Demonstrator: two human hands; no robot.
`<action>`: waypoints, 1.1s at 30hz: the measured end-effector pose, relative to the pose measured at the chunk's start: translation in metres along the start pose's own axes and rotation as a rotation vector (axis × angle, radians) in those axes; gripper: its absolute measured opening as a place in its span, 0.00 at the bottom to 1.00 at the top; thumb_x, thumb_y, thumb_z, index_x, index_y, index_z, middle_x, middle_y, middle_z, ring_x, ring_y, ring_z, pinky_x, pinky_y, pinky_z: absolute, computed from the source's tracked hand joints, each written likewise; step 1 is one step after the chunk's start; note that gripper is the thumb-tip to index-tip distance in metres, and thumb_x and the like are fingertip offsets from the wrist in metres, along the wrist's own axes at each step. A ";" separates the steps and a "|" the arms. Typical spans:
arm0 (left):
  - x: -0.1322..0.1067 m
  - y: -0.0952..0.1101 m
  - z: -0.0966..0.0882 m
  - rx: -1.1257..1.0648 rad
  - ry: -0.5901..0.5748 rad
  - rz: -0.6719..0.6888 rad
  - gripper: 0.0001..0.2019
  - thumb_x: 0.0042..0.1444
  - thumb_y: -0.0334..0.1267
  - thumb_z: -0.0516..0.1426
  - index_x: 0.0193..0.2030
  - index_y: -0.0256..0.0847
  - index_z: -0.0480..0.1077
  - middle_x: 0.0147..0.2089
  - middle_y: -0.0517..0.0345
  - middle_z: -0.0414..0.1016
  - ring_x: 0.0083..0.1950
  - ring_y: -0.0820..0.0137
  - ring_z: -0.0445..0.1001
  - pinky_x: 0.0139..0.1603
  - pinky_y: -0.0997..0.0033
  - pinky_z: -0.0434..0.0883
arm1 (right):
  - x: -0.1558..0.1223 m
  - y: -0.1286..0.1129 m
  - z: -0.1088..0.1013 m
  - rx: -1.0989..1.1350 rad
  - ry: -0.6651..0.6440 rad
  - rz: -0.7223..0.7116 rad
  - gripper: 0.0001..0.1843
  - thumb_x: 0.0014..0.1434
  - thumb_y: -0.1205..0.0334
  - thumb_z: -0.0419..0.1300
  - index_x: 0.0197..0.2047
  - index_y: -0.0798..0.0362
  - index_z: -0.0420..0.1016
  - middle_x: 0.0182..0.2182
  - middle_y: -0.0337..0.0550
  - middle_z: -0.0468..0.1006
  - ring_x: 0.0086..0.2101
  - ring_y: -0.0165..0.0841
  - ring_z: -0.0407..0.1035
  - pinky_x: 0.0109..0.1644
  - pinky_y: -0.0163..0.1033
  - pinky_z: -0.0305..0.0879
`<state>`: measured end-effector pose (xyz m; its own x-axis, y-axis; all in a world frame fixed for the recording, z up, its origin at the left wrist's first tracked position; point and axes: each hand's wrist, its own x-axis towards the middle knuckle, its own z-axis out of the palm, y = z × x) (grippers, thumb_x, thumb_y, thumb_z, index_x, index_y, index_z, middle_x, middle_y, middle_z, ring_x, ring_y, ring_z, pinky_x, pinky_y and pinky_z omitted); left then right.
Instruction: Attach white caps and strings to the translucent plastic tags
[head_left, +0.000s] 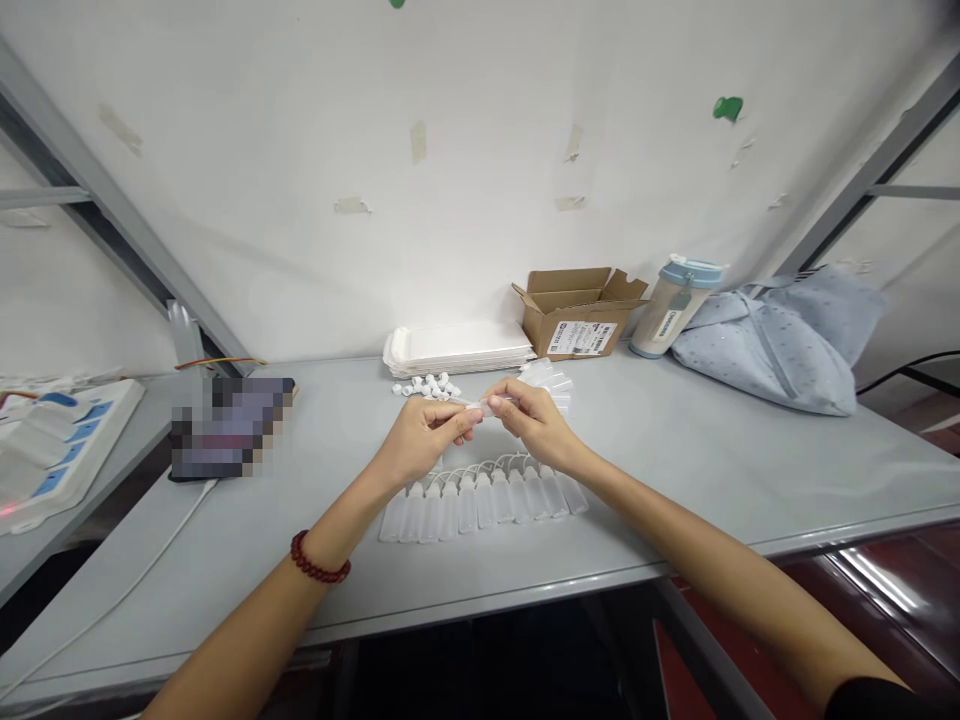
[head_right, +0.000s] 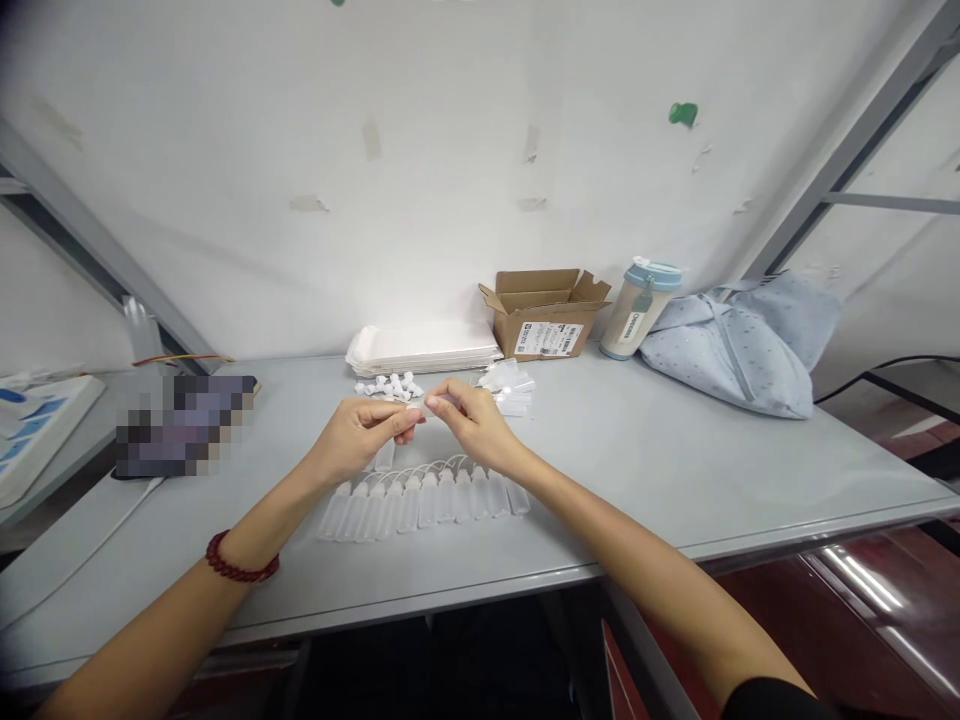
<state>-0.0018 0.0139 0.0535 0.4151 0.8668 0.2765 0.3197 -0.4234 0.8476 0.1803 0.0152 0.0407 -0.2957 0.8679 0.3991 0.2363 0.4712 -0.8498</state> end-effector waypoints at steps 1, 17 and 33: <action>0.000 0.001 0.000 0.031 0.004 0.015 0.20 0.57 0.48 0.55 0.18 0.39 0.67 0.20 0.61 0.66 0.25 0.72 0.65 0.27 0.73 0.63 | 0.000 0.000 0.000 0.001 -0.002 0.008 0.17 0.61 0.48 0.52 0.32 0.54 0.68 0.20 0.33 0.62 0.22 0.25 0.53 0.26 0.33 0.50; -0.001 0.001 0.005 0.192 0.037 0.069 0.19 0.60 0.47 0.51 0.23 0.39 0.71 0.23 0.58 0.71 0.28 0.70 0.68 0.30 0.72 0.63 | 0.004 0.003 0.003 0.117 0.040 0.138 0.23 0.59 0.43 0.53 0.22 0.53 0.58 0.18 0.31 0.54 0.20 0.24 0.48 0.24 0.33 0.47; 0.002 0.002 -0.002 -0.597 -0.155 -0.383 0.20 0.57 0.50 0.56 0.22 0.36 0.68 0.19 0.61 0.63 0.22 0.76 0.62 0.26 0.73 0.65 | -0.005 0.007 0.006 -0.504 0.075 -0.388 0.17 0.65 0.50 0.47 0.42 0.54 0.68 0.30 0.46 0.72 0.27 0.32 0.65 0.30 0.36 0.60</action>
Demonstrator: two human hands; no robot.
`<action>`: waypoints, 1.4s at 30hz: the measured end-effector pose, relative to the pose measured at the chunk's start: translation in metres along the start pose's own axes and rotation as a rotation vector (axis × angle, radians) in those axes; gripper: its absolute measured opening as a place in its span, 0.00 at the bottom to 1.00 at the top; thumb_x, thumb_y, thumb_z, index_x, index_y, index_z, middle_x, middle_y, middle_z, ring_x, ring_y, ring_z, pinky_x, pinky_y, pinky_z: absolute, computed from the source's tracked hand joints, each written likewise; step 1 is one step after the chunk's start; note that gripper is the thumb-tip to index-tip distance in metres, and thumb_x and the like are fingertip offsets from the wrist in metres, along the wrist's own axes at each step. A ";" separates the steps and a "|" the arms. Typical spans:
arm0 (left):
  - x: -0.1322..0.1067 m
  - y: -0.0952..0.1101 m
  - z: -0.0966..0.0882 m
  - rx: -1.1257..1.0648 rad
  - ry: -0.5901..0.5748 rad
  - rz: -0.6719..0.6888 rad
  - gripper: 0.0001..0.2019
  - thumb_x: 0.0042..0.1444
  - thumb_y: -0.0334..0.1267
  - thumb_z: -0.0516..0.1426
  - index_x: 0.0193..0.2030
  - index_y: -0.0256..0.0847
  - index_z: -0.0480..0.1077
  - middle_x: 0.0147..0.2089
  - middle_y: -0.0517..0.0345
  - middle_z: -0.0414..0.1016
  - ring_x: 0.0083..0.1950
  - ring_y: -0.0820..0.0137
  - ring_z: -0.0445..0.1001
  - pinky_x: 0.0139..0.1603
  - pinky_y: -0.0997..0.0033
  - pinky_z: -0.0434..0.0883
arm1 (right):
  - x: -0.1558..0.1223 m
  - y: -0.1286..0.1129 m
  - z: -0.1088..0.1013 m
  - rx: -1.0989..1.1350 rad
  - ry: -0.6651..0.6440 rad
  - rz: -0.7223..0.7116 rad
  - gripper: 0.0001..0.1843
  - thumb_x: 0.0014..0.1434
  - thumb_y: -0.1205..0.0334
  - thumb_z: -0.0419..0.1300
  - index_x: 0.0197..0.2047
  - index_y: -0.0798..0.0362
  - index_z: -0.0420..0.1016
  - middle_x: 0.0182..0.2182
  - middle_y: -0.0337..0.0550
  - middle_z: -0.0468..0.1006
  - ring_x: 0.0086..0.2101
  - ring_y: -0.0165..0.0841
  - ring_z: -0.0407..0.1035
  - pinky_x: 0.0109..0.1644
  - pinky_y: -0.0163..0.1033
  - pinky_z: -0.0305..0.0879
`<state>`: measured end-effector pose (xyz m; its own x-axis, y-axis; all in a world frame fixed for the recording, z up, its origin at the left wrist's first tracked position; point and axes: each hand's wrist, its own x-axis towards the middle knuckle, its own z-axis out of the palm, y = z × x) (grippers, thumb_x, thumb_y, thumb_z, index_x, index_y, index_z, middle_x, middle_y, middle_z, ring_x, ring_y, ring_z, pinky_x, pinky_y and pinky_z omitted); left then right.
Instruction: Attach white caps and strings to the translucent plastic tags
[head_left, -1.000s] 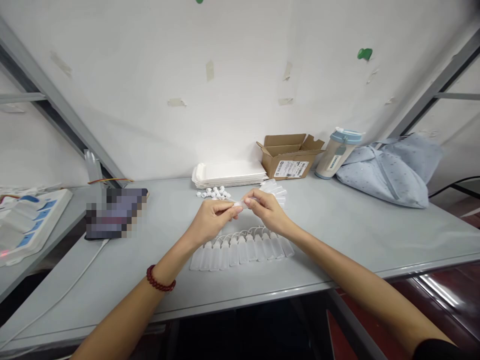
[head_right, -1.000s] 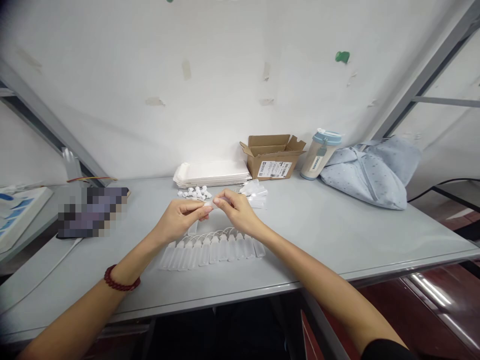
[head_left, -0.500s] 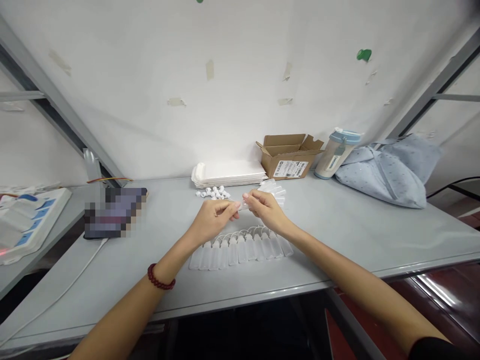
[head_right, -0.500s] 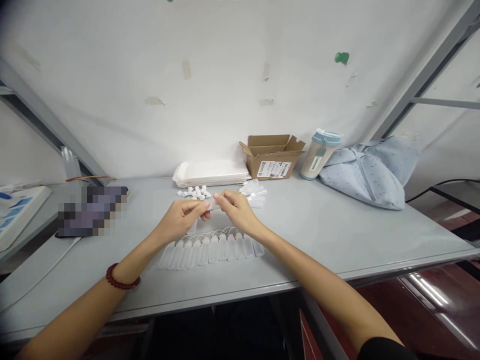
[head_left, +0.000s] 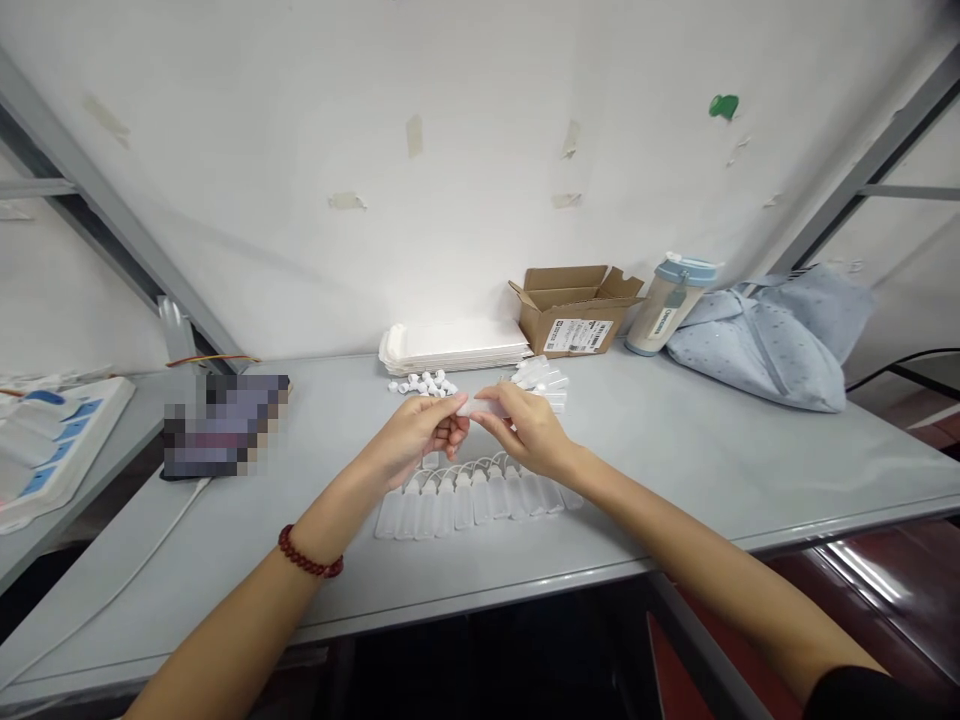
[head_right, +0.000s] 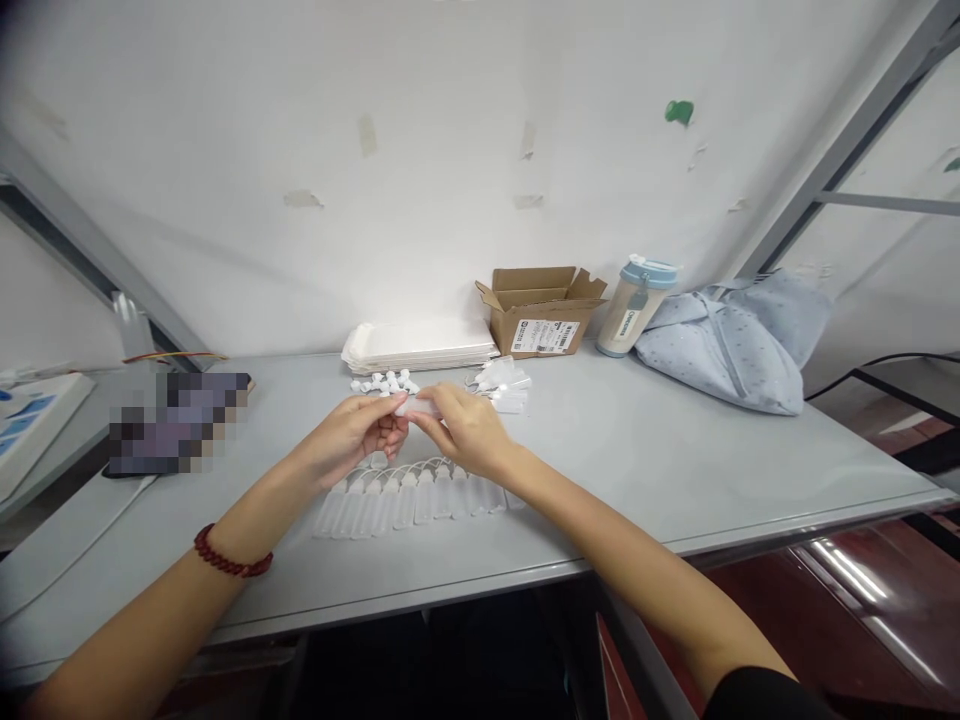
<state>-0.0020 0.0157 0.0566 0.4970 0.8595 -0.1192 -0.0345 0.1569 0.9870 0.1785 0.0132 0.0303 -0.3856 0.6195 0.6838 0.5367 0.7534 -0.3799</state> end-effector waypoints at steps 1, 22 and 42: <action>0.000 0.000 0.000 0.003 0.011 -0.005 0.20 0.57 0.50 0.56 0.22 0.36 0.68 0.19 0.61 0.63 0.22 0.76 0.62 0.26 0.73 0.65 | 0.000 0.001 0.001 -0.031 0.001 -0.021 0.17 0.66 0.50 0.46 0.43 0.54 0.68 0.30 0.47 0.72 0.27 0.32 0.65 0.30 0.36 0.60; 0.004 -0.007 0.006 0.122 0.251 -0.009 0.18 0.54 0.49 0.57 0.22 0.35 0.68 0.21 0.62 0.64 0.20 0.77 0.61 0.25 0.73 0.64 | 0.003 0.004 0.005 -0.039 -0.110 0.185 0.18 0.67 0.53 0.42 0.34 0.53 0.65 0.26 0.43 0.70 0.27 0.31 0.64 0.31 0.34 0.56; 0.000 -0.007 0.004 0.754 0.234 0.325 0.18 0.59 0.46 0.51 0.23 0.38 0.70 0.24 0.58 0.73 0.28 0.71 0.70 0.30 0.74 0.64 | 0.011 0.006 -0.007 0.294 -0.266 0.431 0.23 0.64 0.48 0.45 0.23 0.54 0.62 0.19 0.35 0.61 0.25 0.28 0.58 0.31 0.34 0.54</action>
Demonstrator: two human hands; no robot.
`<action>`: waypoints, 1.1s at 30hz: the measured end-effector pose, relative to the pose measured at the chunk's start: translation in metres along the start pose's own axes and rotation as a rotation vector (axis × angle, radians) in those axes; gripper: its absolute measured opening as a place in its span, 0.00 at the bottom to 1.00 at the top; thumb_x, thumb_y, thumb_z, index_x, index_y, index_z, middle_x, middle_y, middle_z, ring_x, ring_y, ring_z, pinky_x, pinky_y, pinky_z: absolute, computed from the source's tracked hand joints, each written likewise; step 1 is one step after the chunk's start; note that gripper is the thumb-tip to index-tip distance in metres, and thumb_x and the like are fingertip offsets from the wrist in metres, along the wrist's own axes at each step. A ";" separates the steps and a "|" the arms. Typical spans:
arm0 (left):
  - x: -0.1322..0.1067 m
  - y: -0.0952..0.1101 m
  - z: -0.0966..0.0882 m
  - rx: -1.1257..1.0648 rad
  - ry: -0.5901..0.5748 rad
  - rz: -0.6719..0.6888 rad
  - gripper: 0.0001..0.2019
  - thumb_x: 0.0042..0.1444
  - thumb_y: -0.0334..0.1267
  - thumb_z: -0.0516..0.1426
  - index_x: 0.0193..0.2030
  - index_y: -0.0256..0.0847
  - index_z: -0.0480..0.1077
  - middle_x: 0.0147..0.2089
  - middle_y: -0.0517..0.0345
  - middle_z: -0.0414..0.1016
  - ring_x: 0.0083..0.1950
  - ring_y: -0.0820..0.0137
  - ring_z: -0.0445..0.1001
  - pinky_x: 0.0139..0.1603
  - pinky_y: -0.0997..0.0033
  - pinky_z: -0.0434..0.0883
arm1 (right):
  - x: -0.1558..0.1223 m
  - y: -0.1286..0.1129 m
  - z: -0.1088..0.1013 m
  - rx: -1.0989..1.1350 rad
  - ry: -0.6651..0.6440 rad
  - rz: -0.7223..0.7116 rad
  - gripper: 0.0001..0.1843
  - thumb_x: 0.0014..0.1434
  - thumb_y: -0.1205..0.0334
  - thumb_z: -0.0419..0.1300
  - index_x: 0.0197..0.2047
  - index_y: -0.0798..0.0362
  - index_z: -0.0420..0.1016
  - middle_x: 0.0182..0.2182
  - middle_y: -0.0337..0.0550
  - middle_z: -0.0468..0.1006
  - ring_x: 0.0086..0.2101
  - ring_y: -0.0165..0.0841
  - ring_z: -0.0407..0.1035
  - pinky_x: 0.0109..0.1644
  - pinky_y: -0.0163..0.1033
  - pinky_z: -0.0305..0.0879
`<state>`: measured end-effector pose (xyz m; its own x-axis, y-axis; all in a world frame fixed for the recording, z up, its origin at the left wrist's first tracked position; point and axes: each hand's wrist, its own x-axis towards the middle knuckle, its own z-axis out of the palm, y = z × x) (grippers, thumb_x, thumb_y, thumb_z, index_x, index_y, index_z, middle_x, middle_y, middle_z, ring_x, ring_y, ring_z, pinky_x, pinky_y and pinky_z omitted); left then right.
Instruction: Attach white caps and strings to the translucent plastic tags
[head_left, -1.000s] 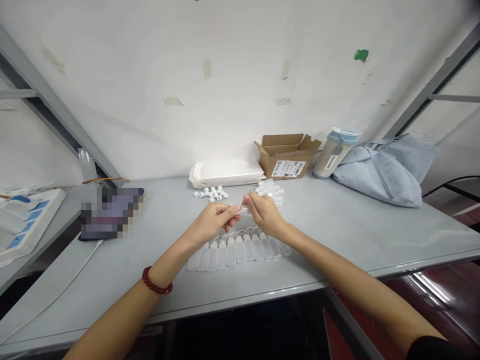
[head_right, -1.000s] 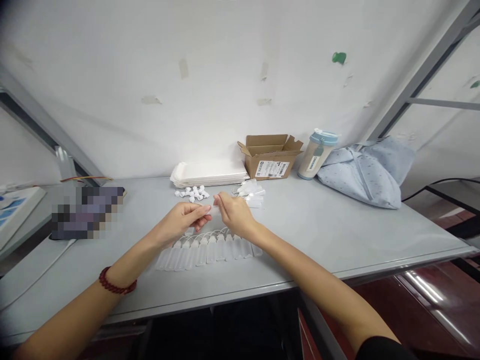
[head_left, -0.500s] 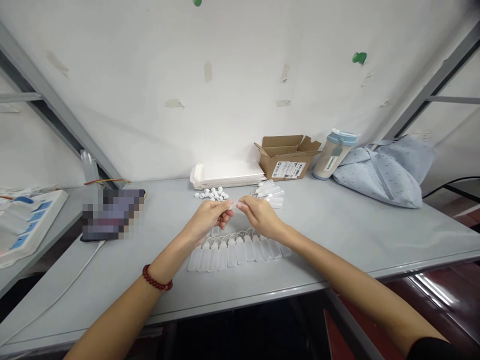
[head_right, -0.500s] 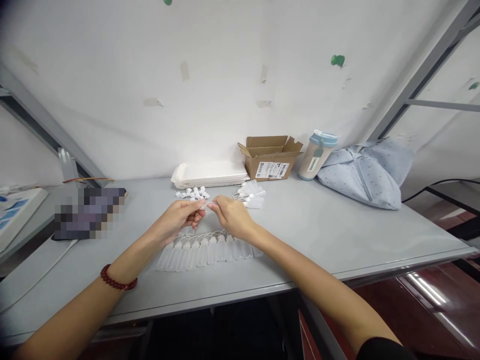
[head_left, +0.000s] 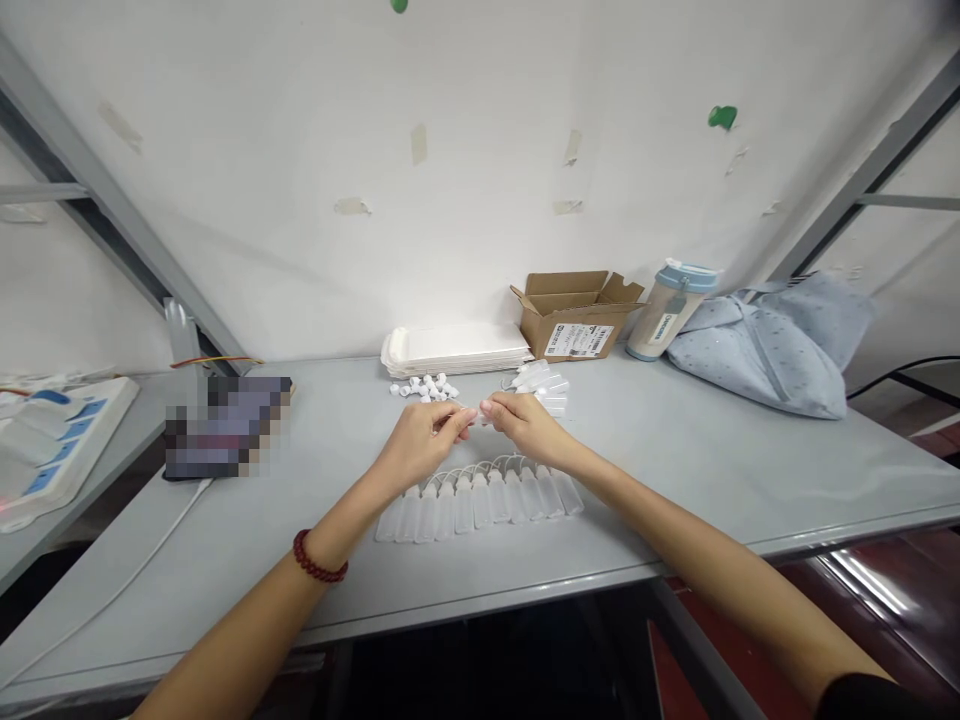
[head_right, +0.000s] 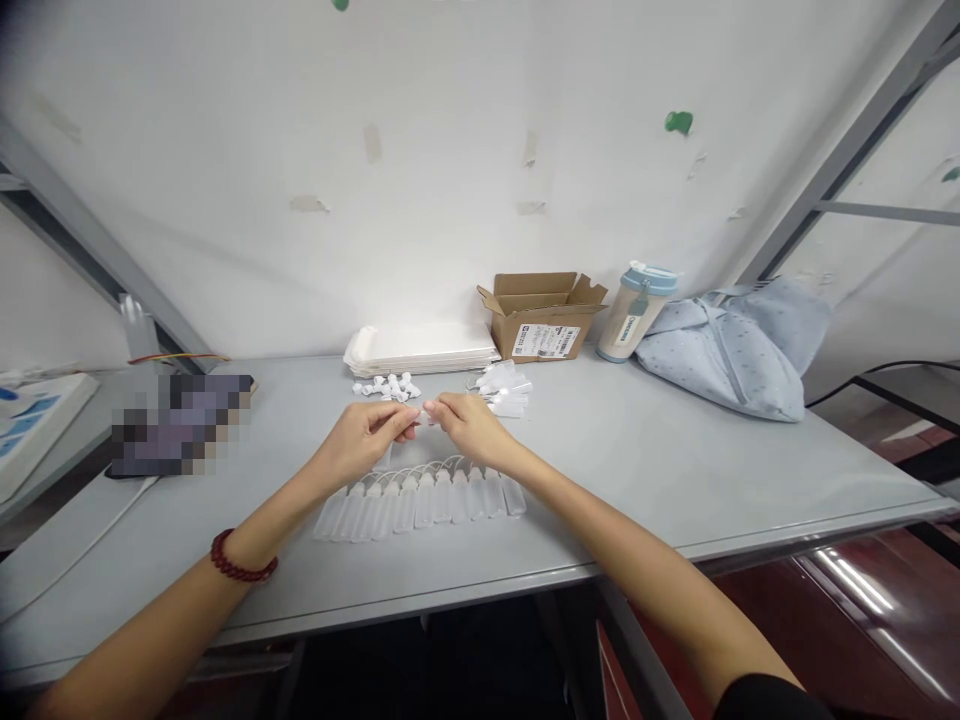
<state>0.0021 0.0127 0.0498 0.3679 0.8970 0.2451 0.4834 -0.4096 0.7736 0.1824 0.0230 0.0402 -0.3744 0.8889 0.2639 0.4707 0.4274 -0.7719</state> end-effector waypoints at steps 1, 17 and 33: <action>0.000 0.000 0.000 0.029 0.010 0.021 0.18 0.59 0.45 0.51 0.23 0.38 0.70 0.24 0.59 0.73 0.28 0.72 0.69 0.30 0.74 0.64 | 0.000 0.000 0.000 0.021 -0.010 0.011 0.23 0.63 0.48 0.46 0.22 0.53 0.62 0.19 0.35 0.60 0.24 0.28 0.58 0.31 0.34 0.53; 0.029 -0.071 -0.043 0.428 0.352 -0.177 0.13 0.55 0.40 0.51 0.37 0.37 0.74 0.39 0.51 0.78 0.42 0.63 0.75 0.46 0.66 0.69 | 0.019 0.040 -0.019 -0.213 0.356 -0.019 0.18 0.65 0.52 0.43 0.35 0.54 0.66 0.25 0.40 0.68 0.28 0.33 0.62 0.34 0.37 0.58; 0.035 -0.102 -0.045 0.573 0.205 -0.155 0.15 0.53 0.32 0.50 0.44 0.37 0.74 0.47 0.49 0.77 0.46 0.60 0.74 0.50 0.63 0.69 | 0.037 0.106 -0.048 -0.570 0.410 -0.080 0.20 0.62 0.66 0.46 0.52 0.58 0.72 0.43 0.52 0.76 0.41 0.43 0.64 0.50 0.48 0.58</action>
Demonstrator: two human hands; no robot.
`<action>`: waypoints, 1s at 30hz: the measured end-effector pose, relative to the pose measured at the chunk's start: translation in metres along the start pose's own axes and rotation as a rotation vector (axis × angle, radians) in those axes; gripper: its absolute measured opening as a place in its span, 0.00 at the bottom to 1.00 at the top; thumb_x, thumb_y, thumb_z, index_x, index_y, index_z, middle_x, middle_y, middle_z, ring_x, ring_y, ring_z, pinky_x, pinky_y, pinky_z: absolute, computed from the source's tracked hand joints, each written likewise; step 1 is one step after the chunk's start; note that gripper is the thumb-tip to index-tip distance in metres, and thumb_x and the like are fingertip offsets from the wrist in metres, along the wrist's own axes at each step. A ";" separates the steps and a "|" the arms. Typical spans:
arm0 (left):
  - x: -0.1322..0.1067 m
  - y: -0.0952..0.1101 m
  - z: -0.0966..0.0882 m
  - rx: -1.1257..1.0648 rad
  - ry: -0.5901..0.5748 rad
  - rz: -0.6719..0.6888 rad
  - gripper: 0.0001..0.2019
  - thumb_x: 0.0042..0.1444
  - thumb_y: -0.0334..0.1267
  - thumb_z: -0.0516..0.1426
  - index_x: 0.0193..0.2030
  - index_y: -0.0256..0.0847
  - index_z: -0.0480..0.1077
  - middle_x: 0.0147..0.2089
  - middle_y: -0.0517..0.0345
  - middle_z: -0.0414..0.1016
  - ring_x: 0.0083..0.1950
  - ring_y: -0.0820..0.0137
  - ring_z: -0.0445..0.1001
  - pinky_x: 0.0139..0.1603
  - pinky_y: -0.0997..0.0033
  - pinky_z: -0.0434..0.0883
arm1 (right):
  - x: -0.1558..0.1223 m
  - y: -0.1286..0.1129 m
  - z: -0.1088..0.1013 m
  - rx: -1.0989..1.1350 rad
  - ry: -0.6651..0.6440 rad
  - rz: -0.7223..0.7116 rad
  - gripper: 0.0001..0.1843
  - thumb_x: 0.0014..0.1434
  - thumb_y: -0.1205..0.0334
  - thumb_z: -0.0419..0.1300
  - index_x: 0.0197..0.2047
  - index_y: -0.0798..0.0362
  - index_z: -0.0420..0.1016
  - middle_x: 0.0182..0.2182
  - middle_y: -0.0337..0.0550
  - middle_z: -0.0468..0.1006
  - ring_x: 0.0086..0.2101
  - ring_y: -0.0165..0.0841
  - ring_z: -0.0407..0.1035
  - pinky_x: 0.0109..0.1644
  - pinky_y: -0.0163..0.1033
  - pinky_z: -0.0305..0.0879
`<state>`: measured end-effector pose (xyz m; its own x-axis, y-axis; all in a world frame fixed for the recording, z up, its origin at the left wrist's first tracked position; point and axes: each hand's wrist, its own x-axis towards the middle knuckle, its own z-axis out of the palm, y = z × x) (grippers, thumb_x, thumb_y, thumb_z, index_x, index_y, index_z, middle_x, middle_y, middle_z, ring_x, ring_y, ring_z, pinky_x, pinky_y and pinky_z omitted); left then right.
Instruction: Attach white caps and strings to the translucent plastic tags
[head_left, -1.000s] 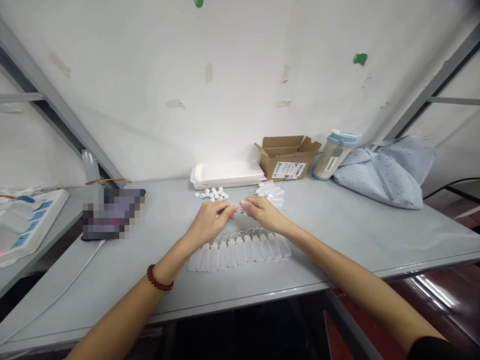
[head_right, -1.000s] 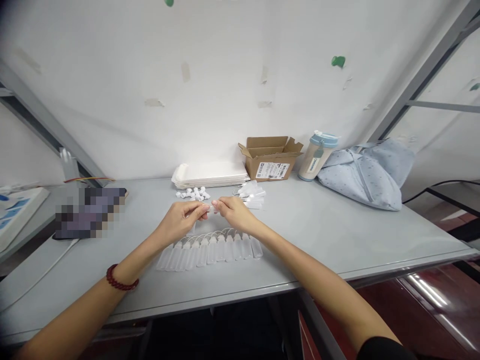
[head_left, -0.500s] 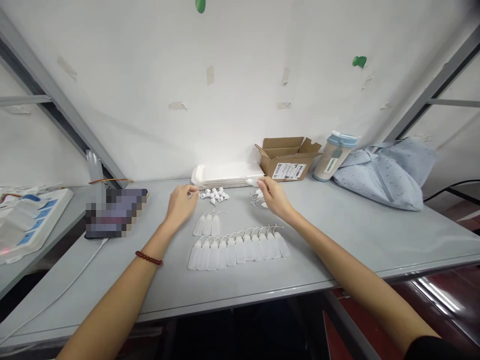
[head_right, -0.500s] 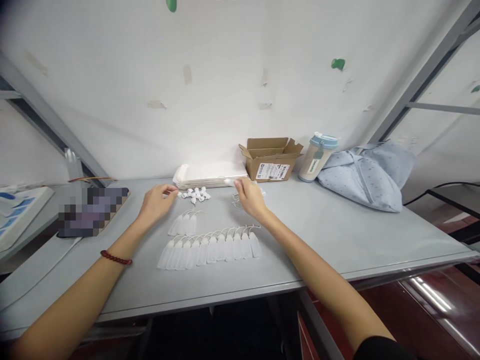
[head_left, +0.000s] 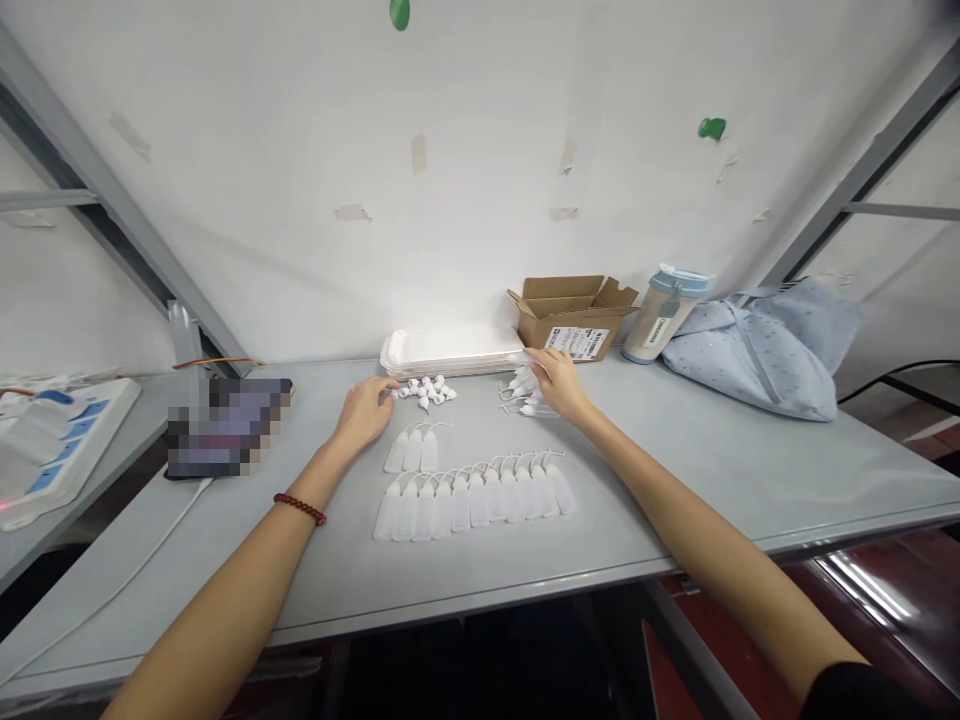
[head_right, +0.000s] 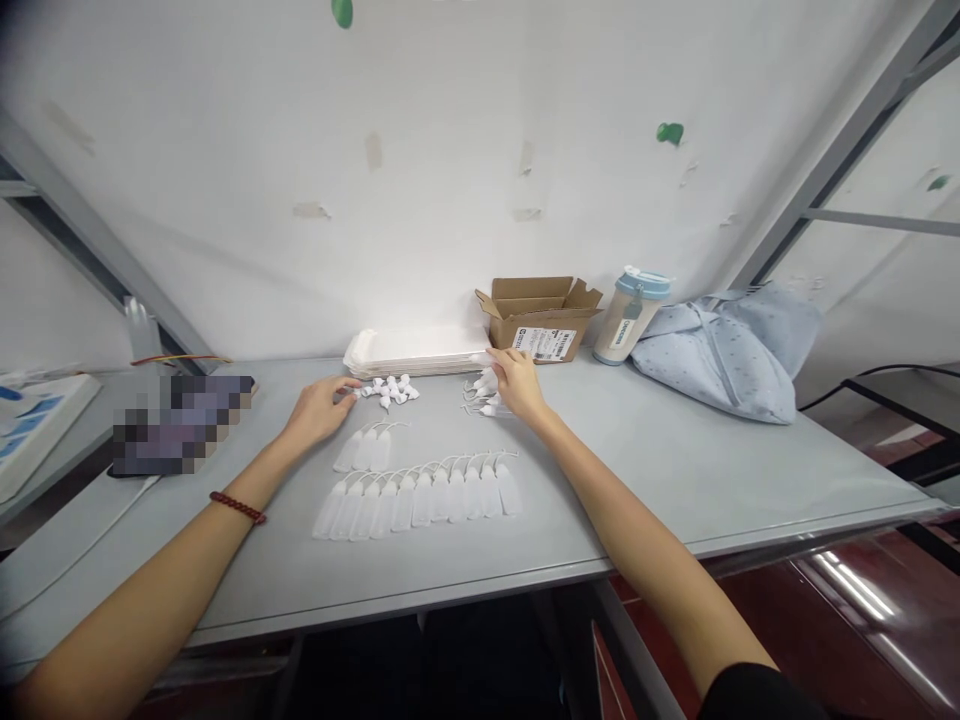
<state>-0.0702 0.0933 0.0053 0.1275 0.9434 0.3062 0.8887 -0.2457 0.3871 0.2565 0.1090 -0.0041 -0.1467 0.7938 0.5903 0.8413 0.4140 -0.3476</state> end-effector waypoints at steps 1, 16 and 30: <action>0.000 0.000 0.001 0.008 -0.001 0.005 0.15 0.53 0.32 0.50 0.44 0.37 0.74 0.47 0.49 0.77 0.46 0.60 0.74 0.50 0.63 0.69 | 0.000 0.001 0.000 0.002 0.003 -0.007 0.20 0.62 0.66 0.46 0.52 0.57 0.73 0.43 0.52 0.76 0.41 0.43 0.64 0.50 0.48 0.57; -0.001 -0.005 0.004 0.104 -0.016 0.009 0.18 0.52 0.30 0.49 0.46 0.35 0.75 0.47 0.44 0.77 0.49 0.56 0.73 0.53 0.60 0.67 | -0.002 0.005 0.006 0.017 -0.009 -0.007 0.19 0.59 0.68 0.48 0.51 0.57 0.72 0.47 0.51 0.76 0.46 0.44 0.65 0.53 0.50 0.58; -0.005 0.000 0.002 0.138 -0.019 -0.114 0.16 0.53 0.34 0.51 0.47 0.38 0.73 0.44 0.47 0.79 0.46 0.58 0.75 0.47 0.64 0.70 | -0.029 -0.094 -0.031 0.348 -0.504 -0.391 0.20 0.63 0.54 0.53 0.55 0.52 0.68 0.47 0.50 0.73 0.48 0.39 0.64 0.53 0.46 0.62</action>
<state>-0.0699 0.0895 0.0020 0.0299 0.9677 0.2504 0.9495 -0.1057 0.2953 0.1974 0.0332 0.0344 -0.6957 0.6326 0.3404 0.4762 0.7609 -0.4407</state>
